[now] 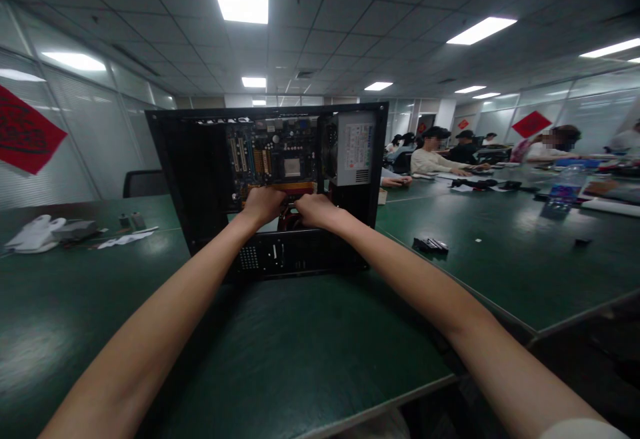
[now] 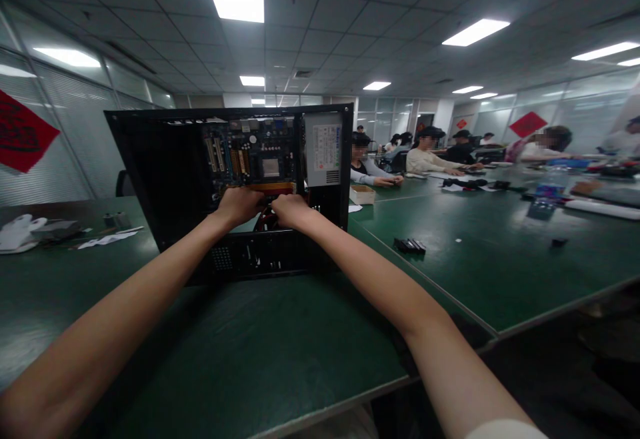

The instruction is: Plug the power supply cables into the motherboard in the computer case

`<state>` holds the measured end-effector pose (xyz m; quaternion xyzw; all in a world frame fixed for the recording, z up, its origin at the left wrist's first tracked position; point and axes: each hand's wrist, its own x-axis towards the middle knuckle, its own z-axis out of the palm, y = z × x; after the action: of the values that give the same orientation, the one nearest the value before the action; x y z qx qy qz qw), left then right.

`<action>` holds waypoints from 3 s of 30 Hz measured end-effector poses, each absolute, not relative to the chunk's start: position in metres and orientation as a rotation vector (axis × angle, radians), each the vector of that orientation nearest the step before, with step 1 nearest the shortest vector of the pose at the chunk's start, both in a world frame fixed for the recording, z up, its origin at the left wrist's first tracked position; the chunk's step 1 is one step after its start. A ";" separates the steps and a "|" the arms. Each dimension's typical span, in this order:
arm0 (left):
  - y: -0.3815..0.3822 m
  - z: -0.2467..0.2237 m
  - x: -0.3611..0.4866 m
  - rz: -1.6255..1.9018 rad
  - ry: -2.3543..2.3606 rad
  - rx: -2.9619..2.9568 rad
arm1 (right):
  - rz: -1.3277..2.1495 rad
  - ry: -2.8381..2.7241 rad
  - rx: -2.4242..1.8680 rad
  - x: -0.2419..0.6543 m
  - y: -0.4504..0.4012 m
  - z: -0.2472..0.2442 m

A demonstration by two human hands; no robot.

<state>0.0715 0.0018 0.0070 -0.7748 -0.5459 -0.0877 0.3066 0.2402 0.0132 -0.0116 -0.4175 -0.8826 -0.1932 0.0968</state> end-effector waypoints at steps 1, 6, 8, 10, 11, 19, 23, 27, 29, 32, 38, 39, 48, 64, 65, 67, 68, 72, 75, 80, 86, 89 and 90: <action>0.002 0.007 0.071 -0.233 -1.453 -2.046 | -0.571 -2.615 -1.237 0.240 0.014 -0.012; 0.000 0.006 0.069 -0.192 -1.566 -2.038 | -0.561 -2.609 -1.246 0.239 0.016 -0.013; 0.000 0.006 0.067 -0.169 -1.631 -2.035 | -0.556 -2.609 -1.258 0.239 0.016 -0.013; 0.000 0.006 0.065 -0.162 -1.690 -2.043 | -0.564 -2.595 -1.273 0.239 0.015 -0.012; 0.001 0.006 0.064 -0.165 -1.719 -2.047 | -0.570 -2.586 -1.283 0.239 0.015 -0.012; -0.001 0.006 0.061 -0.231 -1.824 -2.055 | -0.661 -2.529 -1.223 0.241 0.010 -0.010; -0.003 0.006 0.064 -0.241 -1.828 -2.083 | -0.652 -2.557 -1.246 0.241 0.010 -0.011; -0.001 0.005 0.064 -0.279 -1.777 -2.110 | -0.624 -2.584 -1.274 0.243 0.012 -0.012; 0.000 0.003 0.064 -0.291 -1.708 -2.143 | -0.589 -2.600 -1.301 0.244 0.012 -0.012; 0.002 0.002 0.063 -0.262 -1.533 -2.201 | -0.530 -2.627 -1.353 0.245 0.011 -0.011; 0.007 0.002 0.067 -0.234 -1.332 -2.183 | -0.500 -2.678 -1.348 0.245 0.012 -0.010; 0.008 0.002 0.068 -0.232 -1.300 -2.180 | -0.490 -2.689 -1.345 0.245 0.013 -0.010; 0.001 0.007 0.070 -0.108 -1.259 -2.160 | -0.469 -2.694 -1.296 0.245 0.018 -0.013; -0.004 0.007 0.069 -0.104 -1.365 -2.112 | -0.399 -2.707 -1.281 0.244 0.018 -0.013; -0.004 0.007 0.069 -0.119 -1.365 -2.110 | -0.398 -2.707 -1.284 0.245 0.017 -0.012; -0.002 0.007 0.069 -0.129 -1.368 -2.116 | -0.398 -2.705 -1.288 0.245 0.016 -0.012; -0.001 0.006 0.069 -0.123 -1.369 -2.122 | -0.397 -2.704 -1.290 0.245 0.016 -0.011; 0.002 0.006 0.071 -0.106 -1.357 -2.127 | -0.397 -2.702 -1.283 0.245 0.015 -0.011; 0.001 0.007 0.072 -0.105 -1.341 -2.129 | -0.398 -2.697 -1.265 0.245 0.017 -0.012; -0.004 0.009 0.073 -0.076 -1.350 -2.128 | -0.373 -2.705 -1.325 0.246 0.020 -0.013; -0.005 0.011 0.075 -0.069 -1.376 -2.132 | -0.267 -2.766 -1.306 0.248 0.017 -0.010; -0.003 0.010 0.077 -0.064 -1.387 -2.133 | -0.231 -2.805 -1.309 0.248 0.017 -0.009; -0.002 0.010 0.078 -0.060 -1.385 -2.132 | -0.221 -2.818 -1.309 0.247 0.017 -0.009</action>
<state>0.0776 -0.0019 0.0102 -0.8011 -0.5205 -0.0227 0.2947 0.2475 0.0165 -0.0091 -0.4202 -0.9046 -0.0709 0.0136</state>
